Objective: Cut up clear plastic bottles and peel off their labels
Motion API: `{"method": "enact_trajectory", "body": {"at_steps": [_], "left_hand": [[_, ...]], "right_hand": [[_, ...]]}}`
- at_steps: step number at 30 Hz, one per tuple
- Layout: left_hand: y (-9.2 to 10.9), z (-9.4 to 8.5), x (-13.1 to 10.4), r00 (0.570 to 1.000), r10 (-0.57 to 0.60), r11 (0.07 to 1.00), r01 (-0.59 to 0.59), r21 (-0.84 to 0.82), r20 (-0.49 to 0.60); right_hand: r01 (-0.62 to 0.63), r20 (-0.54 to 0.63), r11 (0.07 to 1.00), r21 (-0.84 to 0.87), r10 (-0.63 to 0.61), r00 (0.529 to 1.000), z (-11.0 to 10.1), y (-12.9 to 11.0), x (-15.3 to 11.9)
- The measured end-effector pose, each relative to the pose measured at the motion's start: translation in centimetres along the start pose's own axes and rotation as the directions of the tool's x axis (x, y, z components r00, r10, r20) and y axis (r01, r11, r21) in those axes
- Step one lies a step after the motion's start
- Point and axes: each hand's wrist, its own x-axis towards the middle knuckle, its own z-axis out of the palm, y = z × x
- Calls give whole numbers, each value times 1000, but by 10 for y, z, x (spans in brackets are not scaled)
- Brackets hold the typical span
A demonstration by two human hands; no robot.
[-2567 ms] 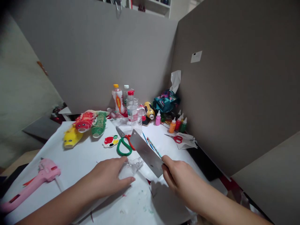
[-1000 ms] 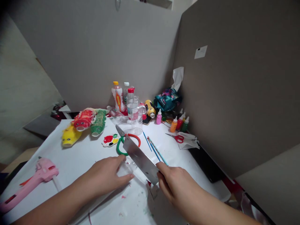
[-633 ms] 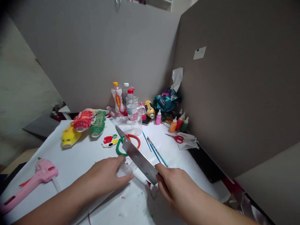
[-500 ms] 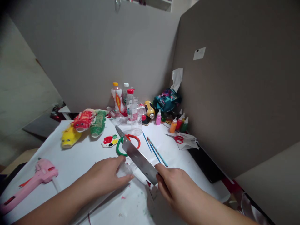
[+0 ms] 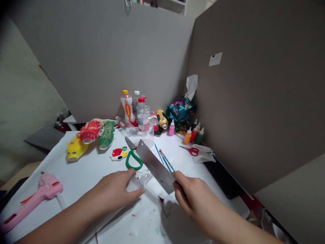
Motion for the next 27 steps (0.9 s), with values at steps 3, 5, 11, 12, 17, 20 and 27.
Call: {"method": "enact_trajectory", "body": {"at_steps": [3,5,11,12,17,20,27], "left_hand": [[1,-2,0,1000,-5,1000,5,2,-1],[1,-2,0,1000,-8,1000,8,2,-7],[0,-2,1,1000,-5,1000,5,3,-5],[0,-2,1,1000,-3,1000,3,2,-8],[1,-3,1,1000,-1,1000,1,-2,-11],[1,-4,2,1000,3,1000,-3,-7,-8],[-2,0,2,1000,-3,1000,3,-1,-8]], "right_hand": [[-10,53,1000,24,9,999,3,-3,1],[-23,77,999,22,22,997,5,-5,2],[-34,99,999,12,33,995,6,-6,8],[-35,100,999,4,35,994,6,-6,8],[-46,122,999,-20,48,991,4,-12,9],[-35,122,999,17,32,992,3,-14,8],[1,134,1000,0,-1,991,7,-6,6]]}}
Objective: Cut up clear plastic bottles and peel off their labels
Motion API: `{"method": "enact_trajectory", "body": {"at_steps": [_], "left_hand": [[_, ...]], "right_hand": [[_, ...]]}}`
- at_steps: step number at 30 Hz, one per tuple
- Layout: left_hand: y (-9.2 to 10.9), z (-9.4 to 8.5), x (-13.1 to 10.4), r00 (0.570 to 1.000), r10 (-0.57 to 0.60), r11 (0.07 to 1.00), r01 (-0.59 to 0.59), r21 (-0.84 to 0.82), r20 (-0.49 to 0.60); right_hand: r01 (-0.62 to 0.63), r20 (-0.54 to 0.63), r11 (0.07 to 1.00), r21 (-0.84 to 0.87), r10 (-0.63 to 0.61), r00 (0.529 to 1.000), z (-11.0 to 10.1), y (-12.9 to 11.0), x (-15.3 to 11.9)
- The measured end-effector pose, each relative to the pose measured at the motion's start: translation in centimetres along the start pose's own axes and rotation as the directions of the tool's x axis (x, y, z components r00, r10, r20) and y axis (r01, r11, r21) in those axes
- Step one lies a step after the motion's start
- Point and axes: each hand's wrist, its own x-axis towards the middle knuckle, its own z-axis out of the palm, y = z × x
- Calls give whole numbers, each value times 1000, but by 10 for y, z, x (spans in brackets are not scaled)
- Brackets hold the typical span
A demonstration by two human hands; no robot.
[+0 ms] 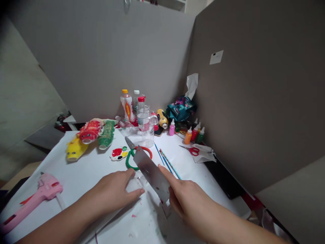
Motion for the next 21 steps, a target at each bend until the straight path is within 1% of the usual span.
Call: {"method": "enact_trajectory", "body": {"at_steps": [4,9,12,16,19,21], "left_hand": [[0,0,0,1000,-8,1000,7,13,11],[3,-4,-2,999,-29,999,29,31,21],[6,-5,-3,999,-38,999,37,38,16],[6,-5,-2,998,-54,998,53,35,13],[6,-6,-2,999,-50,998,50,41,1],[6,-6,-1,999,-44,998,44,46,1]], "right_hand": [[31,-33,995,-92,-34,999,1,-1,1],[17,44,950,-310,-3,999,2,-10,4],[26,85,932,-362,5,996,1,-16,6],[-51,144,922,-385,114,983,-8,-30,10],[-112,198,899,-422,212,957,-18,-44,15],[-111,218,893,-436,224,950,-23,-52,19]]}}
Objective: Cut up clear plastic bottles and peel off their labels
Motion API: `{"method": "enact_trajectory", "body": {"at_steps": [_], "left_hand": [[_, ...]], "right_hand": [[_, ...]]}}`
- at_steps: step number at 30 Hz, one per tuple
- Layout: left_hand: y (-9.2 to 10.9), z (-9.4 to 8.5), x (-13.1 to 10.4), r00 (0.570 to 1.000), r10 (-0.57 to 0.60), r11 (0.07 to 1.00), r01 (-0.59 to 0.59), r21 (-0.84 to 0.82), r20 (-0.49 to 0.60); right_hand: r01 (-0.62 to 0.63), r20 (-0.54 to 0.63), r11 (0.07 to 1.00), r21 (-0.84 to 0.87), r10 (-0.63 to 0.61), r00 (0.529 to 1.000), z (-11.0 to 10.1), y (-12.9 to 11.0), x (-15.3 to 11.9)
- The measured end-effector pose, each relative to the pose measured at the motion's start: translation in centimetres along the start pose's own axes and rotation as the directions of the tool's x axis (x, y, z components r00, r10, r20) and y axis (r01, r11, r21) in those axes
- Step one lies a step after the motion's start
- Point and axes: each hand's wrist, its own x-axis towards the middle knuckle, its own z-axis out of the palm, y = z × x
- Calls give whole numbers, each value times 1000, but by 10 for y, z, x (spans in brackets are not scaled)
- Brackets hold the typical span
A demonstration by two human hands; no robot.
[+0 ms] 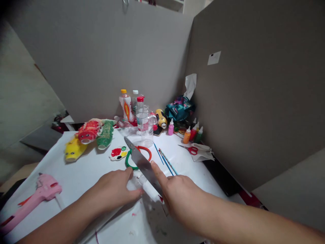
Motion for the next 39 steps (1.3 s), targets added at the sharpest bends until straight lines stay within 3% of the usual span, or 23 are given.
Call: {"method": "enact_trajectory", "body": {"at_steps": [10,16,22,27,39], "left_hand": [[1,2,2,1000,-12,1000,13,18,-27],[1,5,5,997,-59,998,61,31,-52],[0,6,5,996,-34,998,39,56,-78],[-3,5,5,997,-15,998,19,52,-80],[-4,4,6,998,-53,998,54,30,-32]], "right_hand": [[126,-124,988,-85,-136,983,-12,-9,21],[203,-209,976,-74,-214,954,-8,-5,34],[176,-169,983,53,-164,972,4,5,11],[130,-165,989,63,-118,979,11,16,-5],[162,-159,987,15,-157,975,-13,8,12]]}}
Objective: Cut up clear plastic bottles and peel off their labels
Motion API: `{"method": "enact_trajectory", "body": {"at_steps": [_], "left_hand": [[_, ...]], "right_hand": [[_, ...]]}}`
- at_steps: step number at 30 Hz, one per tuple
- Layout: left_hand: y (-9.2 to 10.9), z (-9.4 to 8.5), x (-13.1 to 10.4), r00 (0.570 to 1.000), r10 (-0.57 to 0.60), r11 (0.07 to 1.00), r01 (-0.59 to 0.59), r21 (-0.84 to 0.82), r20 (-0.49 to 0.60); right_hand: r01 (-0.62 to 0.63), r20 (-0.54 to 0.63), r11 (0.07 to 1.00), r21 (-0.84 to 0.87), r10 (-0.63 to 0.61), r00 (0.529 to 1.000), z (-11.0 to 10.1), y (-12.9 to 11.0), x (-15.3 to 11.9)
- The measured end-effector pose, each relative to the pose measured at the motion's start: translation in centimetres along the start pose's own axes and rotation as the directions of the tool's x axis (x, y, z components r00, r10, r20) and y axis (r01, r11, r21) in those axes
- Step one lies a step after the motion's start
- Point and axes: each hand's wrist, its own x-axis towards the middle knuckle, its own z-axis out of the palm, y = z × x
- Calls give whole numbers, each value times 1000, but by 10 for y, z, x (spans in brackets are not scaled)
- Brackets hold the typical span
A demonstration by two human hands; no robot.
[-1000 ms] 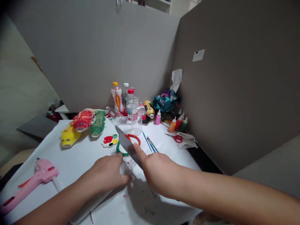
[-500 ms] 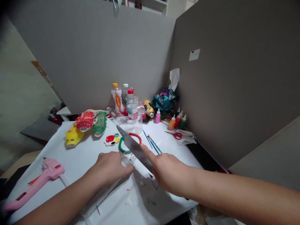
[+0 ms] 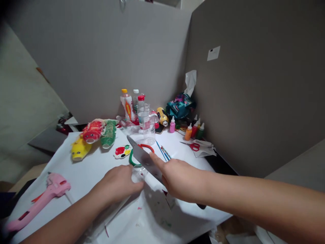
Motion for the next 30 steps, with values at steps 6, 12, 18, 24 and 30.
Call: {"method": "enact_trajectory", "body": {"at_steps": [6,12,18,24,30], "left_hand": [[3,1,2,1000,-25,1000,25,17,19],[7,-1,1,999,-42,999,42,32,-4],[1,4,2,1000,-16,999,15,-36,-24],[-1,6,6,1000,-15,998,15,-56,1],[5,0,2,999,-43,998,43,-38,5]], "right_hand": [[116,-31,993,13,-115,993,-11,-7,43],[141,-70,990,17,-139,988,-8,-10,62],[-21,57,998,65,18,998,-2,1,1],[-60,98,995,76,53,994,-7,0,-4],[98,19,995,-31,-98,995,-10,-13,47]]}}
